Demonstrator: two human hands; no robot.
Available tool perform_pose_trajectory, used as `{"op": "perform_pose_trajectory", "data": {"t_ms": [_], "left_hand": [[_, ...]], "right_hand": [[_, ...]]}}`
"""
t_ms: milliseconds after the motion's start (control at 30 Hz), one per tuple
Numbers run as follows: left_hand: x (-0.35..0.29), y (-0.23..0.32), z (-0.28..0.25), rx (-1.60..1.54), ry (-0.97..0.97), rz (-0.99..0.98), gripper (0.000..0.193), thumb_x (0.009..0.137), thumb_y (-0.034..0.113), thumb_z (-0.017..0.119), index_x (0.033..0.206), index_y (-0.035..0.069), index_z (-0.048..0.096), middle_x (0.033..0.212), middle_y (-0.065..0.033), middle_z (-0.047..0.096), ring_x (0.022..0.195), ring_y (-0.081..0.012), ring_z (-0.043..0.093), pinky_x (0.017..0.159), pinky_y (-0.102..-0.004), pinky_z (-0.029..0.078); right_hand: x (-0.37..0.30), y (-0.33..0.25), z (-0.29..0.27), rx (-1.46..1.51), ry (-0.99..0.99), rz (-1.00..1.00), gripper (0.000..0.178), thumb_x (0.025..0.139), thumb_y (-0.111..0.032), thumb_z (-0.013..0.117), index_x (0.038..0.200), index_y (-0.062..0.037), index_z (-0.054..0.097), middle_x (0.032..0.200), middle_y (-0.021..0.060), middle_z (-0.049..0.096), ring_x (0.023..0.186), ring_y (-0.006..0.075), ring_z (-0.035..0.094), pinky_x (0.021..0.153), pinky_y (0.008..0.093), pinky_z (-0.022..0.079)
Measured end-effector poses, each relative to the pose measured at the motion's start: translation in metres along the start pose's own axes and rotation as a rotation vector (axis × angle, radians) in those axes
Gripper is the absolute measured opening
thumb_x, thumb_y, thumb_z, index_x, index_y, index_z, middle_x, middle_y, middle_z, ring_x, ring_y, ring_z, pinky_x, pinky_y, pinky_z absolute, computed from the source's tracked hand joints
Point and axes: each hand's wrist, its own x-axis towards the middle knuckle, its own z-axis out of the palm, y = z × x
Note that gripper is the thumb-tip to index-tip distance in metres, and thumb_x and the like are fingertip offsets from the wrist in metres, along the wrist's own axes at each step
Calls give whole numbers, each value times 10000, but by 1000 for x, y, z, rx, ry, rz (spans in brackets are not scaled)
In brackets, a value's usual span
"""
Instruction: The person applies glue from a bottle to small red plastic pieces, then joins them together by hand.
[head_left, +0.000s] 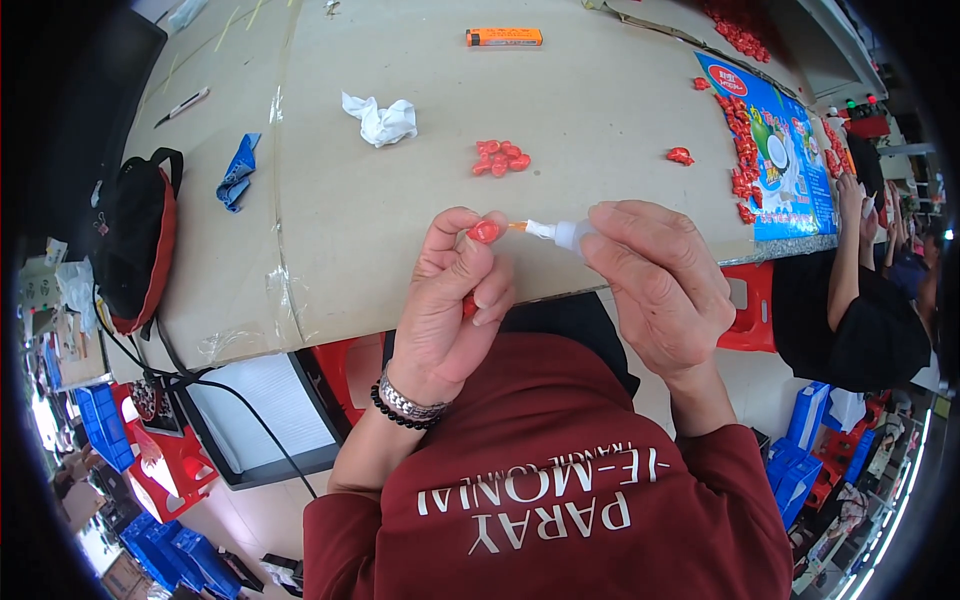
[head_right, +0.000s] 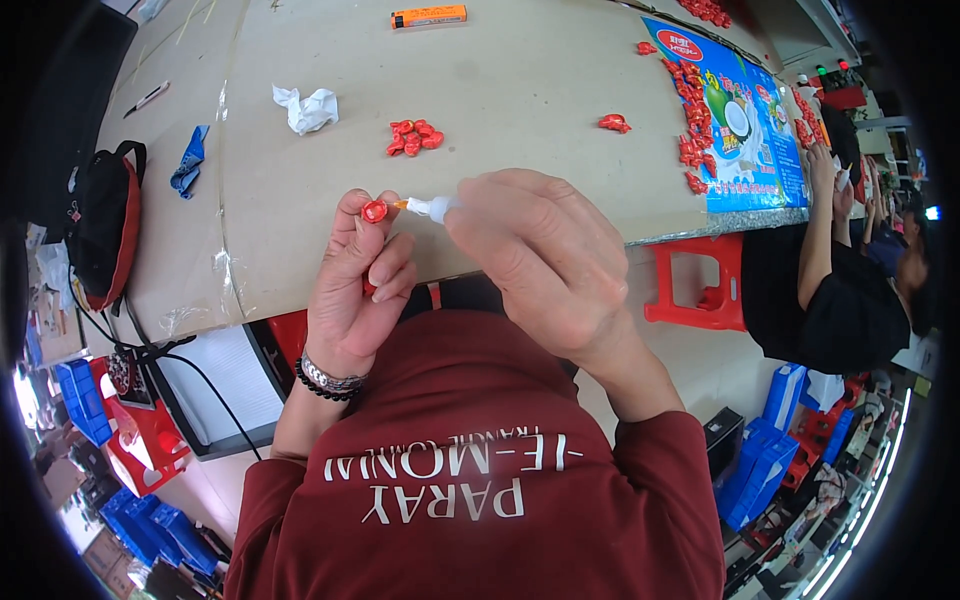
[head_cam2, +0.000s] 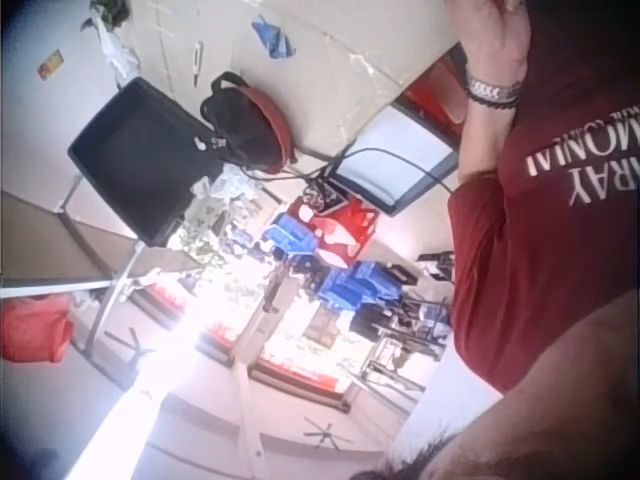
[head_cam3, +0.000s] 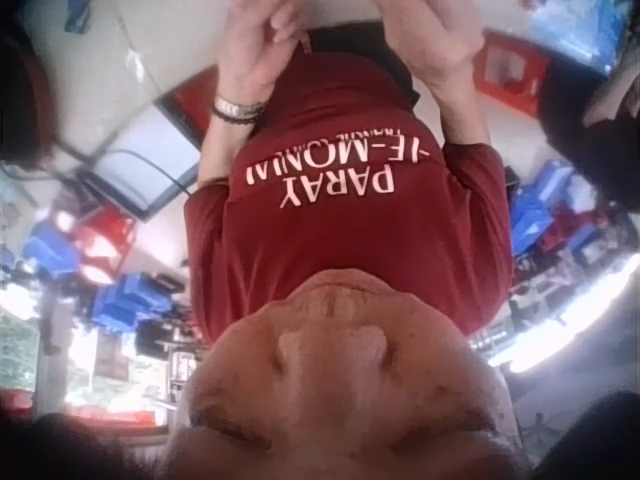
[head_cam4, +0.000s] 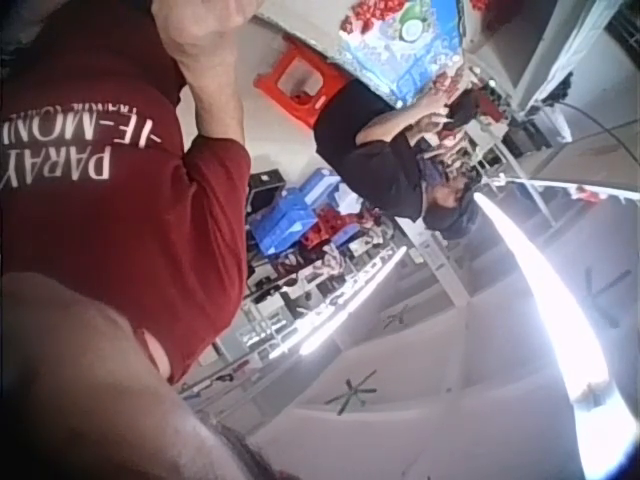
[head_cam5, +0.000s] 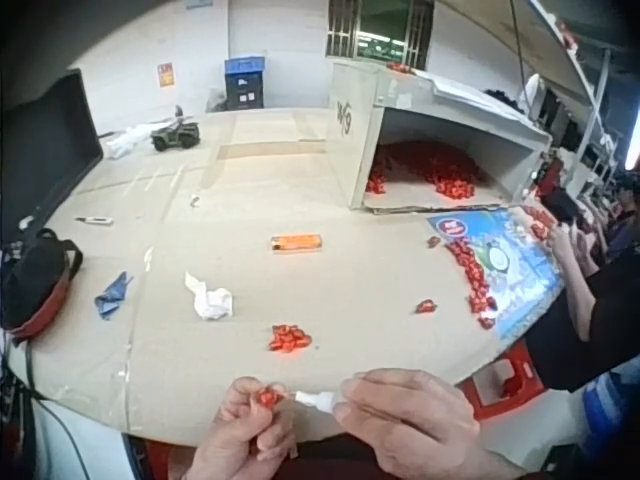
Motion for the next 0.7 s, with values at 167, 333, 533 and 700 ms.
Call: {"op": "perform_pose_trajectory", "data": {"t_ms": [167, 333, 533, 700], "left_hand": [[0, 0, 0, 1, -10, 10, 179, 926, 88, 571, 1088, 157, 538, 1136, 2, 573, 565, -53, 365, 449, -160, 338], [-1, 0, -1, 0, 3, 21, 184, 918, 72, 576, 1080, 151, 540, 1143, 1, 576, 566, -54, 384, 447, -160, 347], [0, 1, 0, -18, 25, 24, 195, 895, 58, 612, 1060, 138, 543, 1135, -8, 597, 554, -64, 414, 457, -192, 333], [0, 2, -1, -26, 6, 28, 181, 902, 69, 604, 1059, 137, 545, 1132, -6, 593, 554, -63, 407, 452, -188, 327]], "right_hand": [[-1, 0, 1, -2, -7, -3, 330, 539, 31, 672, 868, 23, 647, 881, 122, 633, 790, 299, 652, 640, 353, 558], [-1, 0, 0, -9, -11, -4, 329, 538, 36, 673, 866, 22, 647, 882, 122, 632, 787, 298, 651, 639, 354, 558], [-1, -2, 0, -7, -9, 0, 323, 537, 35, 674, 859, 20, 651, 874, 120, 634, 784, 294, 651, 634, 349, 558], [-1, -3, -3, 18, -4, 24, 290, 577, 51, 682, 864, 19, 657, 853, 124, 632, 771, 294, 651, 621, 334, 555]]}}
